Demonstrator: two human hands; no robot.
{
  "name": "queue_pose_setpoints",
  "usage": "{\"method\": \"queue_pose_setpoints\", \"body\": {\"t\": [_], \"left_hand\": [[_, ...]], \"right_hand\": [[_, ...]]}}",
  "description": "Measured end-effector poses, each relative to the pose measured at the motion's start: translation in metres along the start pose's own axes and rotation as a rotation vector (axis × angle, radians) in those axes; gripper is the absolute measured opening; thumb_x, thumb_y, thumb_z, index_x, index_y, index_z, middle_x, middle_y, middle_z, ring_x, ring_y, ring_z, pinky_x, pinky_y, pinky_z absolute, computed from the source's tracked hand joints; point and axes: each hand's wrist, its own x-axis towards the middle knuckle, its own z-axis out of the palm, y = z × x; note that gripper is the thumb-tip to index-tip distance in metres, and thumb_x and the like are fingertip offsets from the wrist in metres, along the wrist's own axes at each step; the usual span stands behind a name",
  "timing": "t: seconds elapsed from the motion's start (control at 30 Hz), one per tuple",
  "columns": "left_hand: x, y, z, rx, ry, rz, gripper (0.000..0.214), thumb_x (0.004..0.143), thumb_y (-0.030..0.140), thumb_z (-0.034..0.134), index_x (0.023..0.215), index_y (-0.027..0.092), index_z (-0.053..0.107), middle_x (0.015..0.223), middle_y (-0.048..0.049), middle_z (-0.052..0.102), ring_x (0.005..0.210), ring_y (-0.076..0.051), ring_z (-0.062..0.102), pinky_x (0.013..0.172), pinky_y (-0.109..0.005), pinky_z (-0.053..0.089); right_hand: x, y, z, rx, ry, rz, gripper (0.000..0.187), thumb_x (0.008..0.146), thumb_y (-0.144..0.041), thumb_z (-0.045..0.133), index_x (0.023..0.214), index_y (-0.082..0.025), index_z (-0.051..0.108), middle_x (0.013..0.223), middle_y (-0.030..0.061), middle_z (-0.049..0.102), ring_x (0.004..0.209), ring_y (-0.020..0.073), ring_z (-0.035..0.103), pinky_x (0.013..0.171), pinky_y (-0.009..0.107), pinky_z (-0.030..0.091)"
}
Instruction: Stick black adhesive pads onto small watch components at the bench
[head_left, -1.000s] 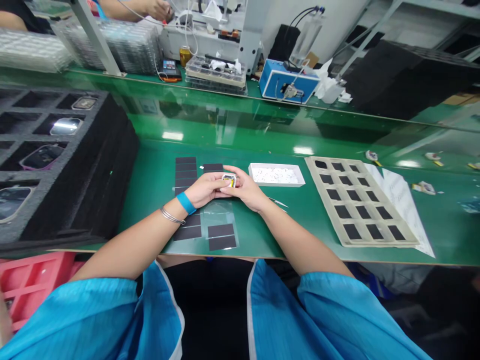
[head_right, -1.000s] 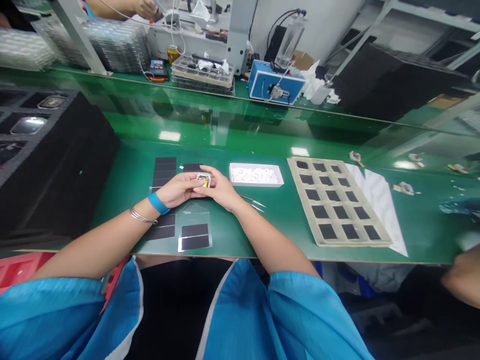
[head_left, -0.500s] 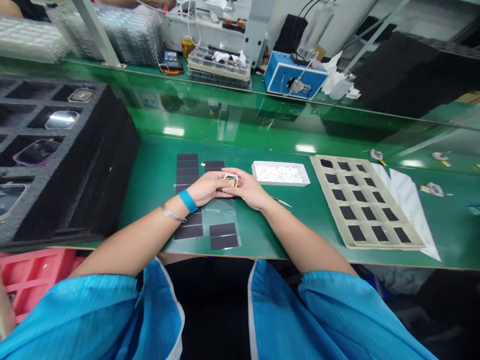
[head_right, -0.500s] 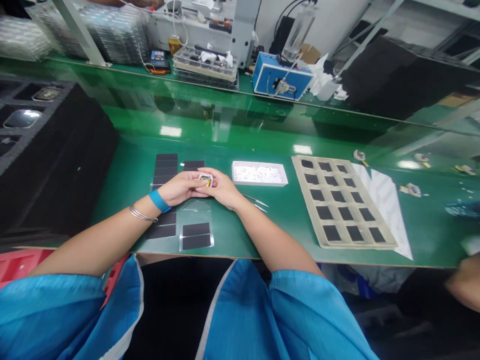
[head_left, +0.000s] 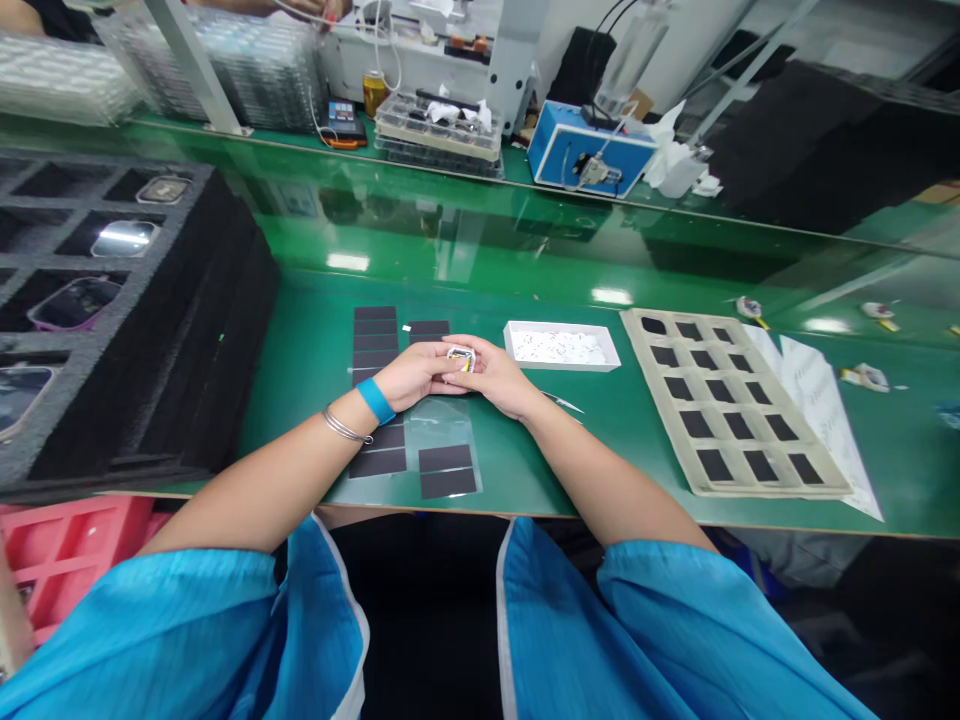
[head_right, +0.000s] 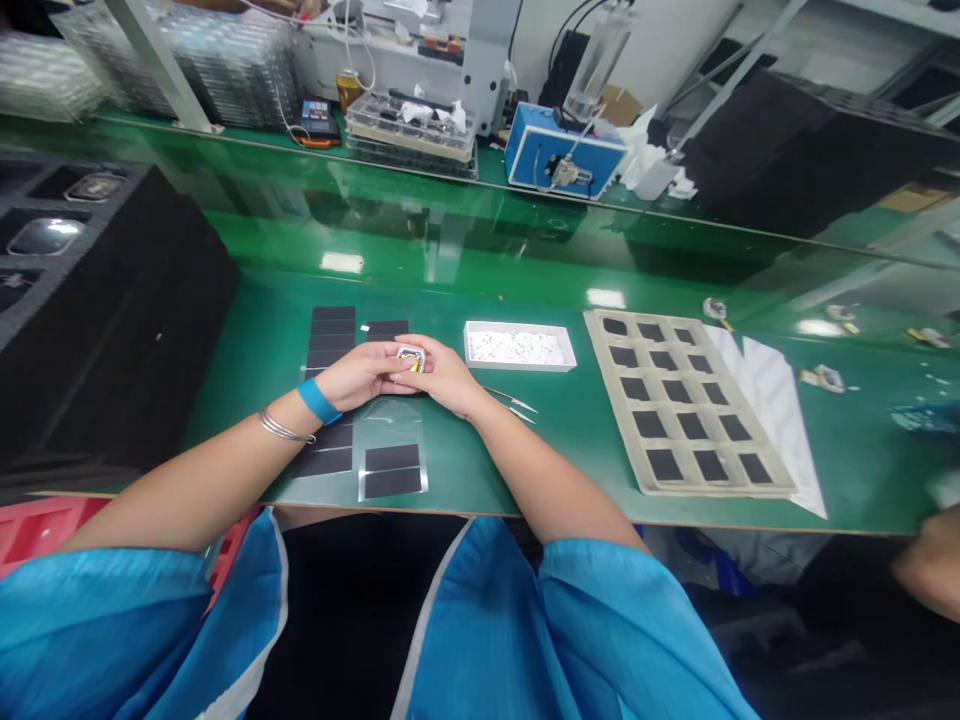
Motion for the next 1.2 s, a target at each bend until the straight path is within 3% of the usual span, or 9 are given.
{"method": "queue_pose_setpoints", "body": {"t": [0.27, 0.73, 1.0, 1.2], "left_hand": [[-0.0003, 0.002, 0.0023, -0.023, 0.017, -0.018, 0.018, 0.073, 0.019, 0.076, 0.088, 0.01, 0.072, 0.088, -0.0102, 0.071, 0.074, -0.013, 0.065, 0.074, -0.028, 0.057], [-0.0001, 0.0001, 0.0003, -0.016, 0.002, -0.005, 0.027, 0.069, 0.021, 0.08, 0.092, 0.011, 0.071, 0.091, -0.0107, 0.071, 0.078, -0.015, 0.067, 0.073, -0.028, 0.058], [0.0006, -0.0024, -0.0002, -0.044, -0.017, 0.024, 0.031, 0.07, 0.016, 0.076, 0.1, 0.013, 0.071, 0.097, -0.0121, 0.072, 0.081, -0.017, 0.068, 0.074, -0.031, 0.058], [0.0001, 0.005, -0.0023, -0.129, 0.083, 0.052, 0.044, 0.073, 0.007, 0.064, 0.115, 0.014, 0.067, 0.103, -0.0126, 0.072, 0.09, -0.021, 0.069, 0.08, -0.034, 0.057]], "right_hand": [[-0.0004, -0.0022, 0.0, -0.039, -0.005, -0.007, 0.062, 0.061, -0.033, 0.083, 0.117, -0.022, 0.06, 0.113, 0.0036, 0.066, 0.1, 0.0186, 0.064, 0.097, 0.038, 0.051], [-0.0021, -0.0048, 0.0006, -0.053, -0.007, 0.008, 0.066, 0.06, -0.031, 0.084, 0.119, -0.023, 0.057, 0.114, 0.0033, 0.065, 0.101, 0.019, 0.064, 0.095, 0.037, 0.053], [-0.0032, -0.003, -0.0005, -0.031, -0.004, 0.011, 0.085, 0.06, -0.029, 0.086, 0.134, -0.026, 0.044, 0.106, 0.0023, 0.064, 0.094, 0.0182, 0.066, 0.09, 0.038, 0.057], [-0.0029, -0.0023, -0.0014, 0.147, 0.006, 0.048, 0.11, 0.059, -0.029, 0.087, 0.148, -0.032, 0.022, 0.096, -0.0004, 0.066, 0.089, 0.0181, 0.068, 0.083, 0.038, 0.061]]}}
